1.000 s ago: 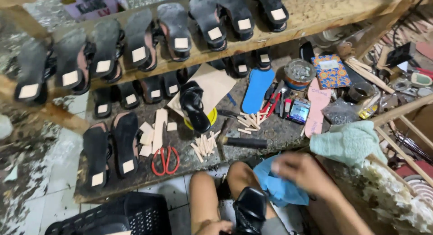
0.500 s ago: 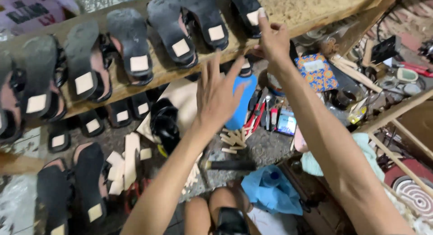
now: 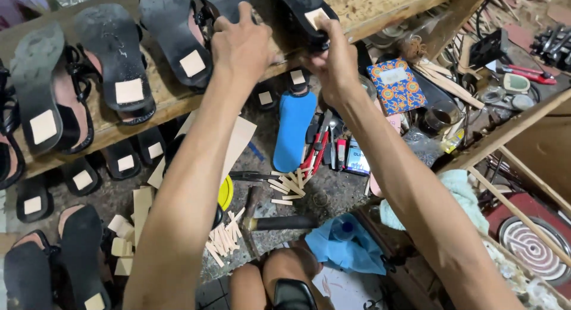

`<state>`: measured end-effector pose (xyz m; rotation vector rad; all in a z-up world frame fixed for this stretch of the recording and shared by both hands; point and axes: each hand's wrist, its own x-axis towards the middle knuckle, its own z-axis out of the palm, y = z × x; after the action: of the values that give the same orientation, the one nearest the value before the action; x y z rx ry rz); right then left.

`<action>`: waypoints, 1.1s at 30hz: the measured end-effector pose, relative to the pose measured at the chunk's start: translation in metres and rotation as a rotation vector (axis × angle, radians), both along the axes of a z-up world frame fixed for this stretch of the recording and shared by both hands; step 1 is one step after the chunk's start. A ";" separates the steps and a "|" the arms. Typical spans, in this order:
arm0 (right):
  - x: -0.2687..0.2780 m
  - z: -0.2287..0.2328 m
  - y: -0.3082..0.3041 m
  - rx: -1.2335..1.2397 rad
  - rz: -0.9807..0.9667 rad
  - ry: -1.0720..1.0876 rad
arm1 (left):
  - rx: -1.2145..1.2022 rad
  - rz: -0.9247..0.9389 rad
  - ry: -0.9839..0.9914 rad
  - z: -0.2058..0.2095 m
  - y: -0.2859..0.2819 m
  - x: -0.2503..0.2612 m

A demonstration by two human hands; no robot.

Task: Assembling sandals by manually attaching straps to the soles and securing them with a mallet.

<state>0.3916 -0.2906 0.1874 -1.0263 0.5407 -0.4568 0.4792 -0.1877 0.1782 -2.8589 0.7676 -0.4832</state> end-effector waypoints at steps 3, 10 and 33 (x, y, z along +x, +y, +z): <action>-0.006 -0.007 -0.004 0.136 -0.031 -0.107 | 0.080 0.052 0.317 0.028 0.003 -0.018; -0.022 -0.027 -0.003 0.214 0.035 -0.233 | -0.404 0.261 0.251 0.001 -0.016 0.008; -0.345 -0.053 -0.120 0.009 -0.534 -0.244 | -1.970 -0.152 1.778 -0.004 -0.113 -0.272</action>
<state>0.0465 -0.4102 0.1348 -0.7943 0.5938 -1.0371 0.2068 -0.3011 0.1737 0.7790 -0.0939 -0.8270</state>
